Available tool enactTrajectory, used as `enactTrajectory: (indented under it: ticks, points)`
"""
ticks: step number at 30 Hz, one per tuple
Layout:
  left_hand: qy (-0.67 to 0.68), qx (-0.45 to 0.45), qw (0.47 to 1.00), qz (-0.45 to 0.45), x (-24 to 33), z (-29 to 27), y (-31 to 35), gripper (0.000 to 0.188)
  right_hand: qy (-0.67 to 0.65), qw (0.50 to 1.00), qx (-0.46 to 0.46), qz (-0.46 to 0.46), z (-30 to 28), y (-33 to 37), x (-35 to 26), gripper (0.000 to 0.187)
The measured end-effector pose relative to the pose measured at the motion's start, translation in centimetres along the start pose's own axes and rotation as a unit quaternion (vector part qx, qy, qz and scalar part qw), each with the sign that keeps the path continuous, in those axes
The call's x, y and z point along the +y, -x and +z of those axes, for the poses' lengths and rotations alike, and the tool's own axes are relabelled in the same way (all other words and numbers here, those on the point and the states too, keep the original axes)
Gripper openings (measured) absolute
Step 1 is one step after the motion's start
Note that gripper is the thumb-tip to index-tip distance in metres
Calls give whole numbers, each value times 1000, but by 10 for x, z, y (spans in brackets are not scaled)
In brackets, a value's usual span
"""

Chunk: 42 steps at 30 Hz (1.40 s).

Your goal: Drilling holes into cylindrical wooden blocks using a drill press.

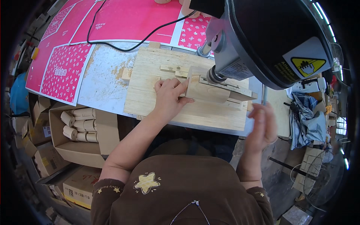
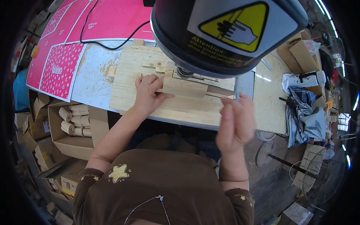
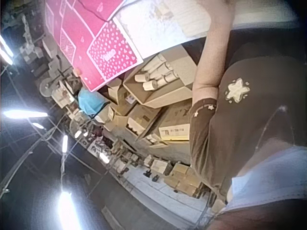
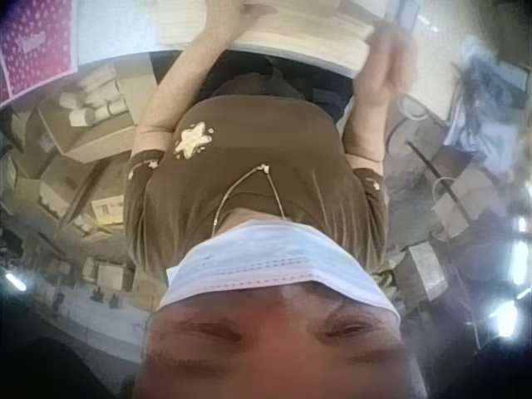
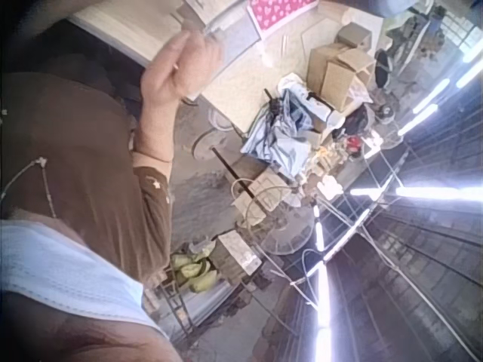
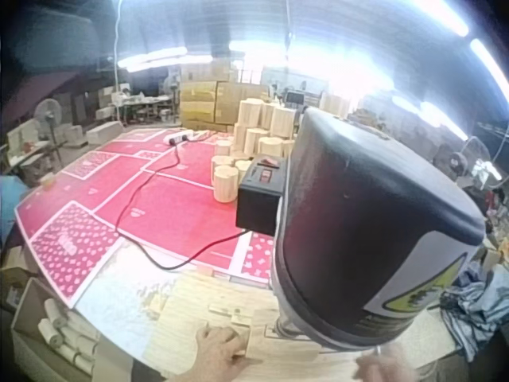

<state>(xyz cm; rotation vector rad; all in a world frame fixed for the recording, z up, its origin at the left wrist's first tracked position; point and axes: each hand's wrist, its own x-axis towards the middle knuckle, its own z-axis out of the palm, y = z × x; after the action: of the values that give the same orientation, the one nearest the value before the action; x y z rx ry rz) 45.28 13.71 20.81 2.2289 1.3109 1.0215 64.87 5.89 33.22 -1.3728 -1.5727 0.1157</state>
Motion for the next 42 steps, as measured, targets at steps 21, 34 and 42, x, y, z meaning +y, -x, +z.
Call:
enactTrajectory:
  ticks: [21, 34, 42]
  points:
    - [51, 3, 998, -31, 4, -3, -5, 43, 223, 947, 102, -205, -16, -125, 23, 28]
    - [187, 10, 980, -60, -48, -83, 24, 31, 227, 955, -186, -37, 11, 1, 77, 29]
    - [389, 50, 822, -413, -11, -131, 25, 30, 185, 962, -199, -35, 14, 14, 59, 31]
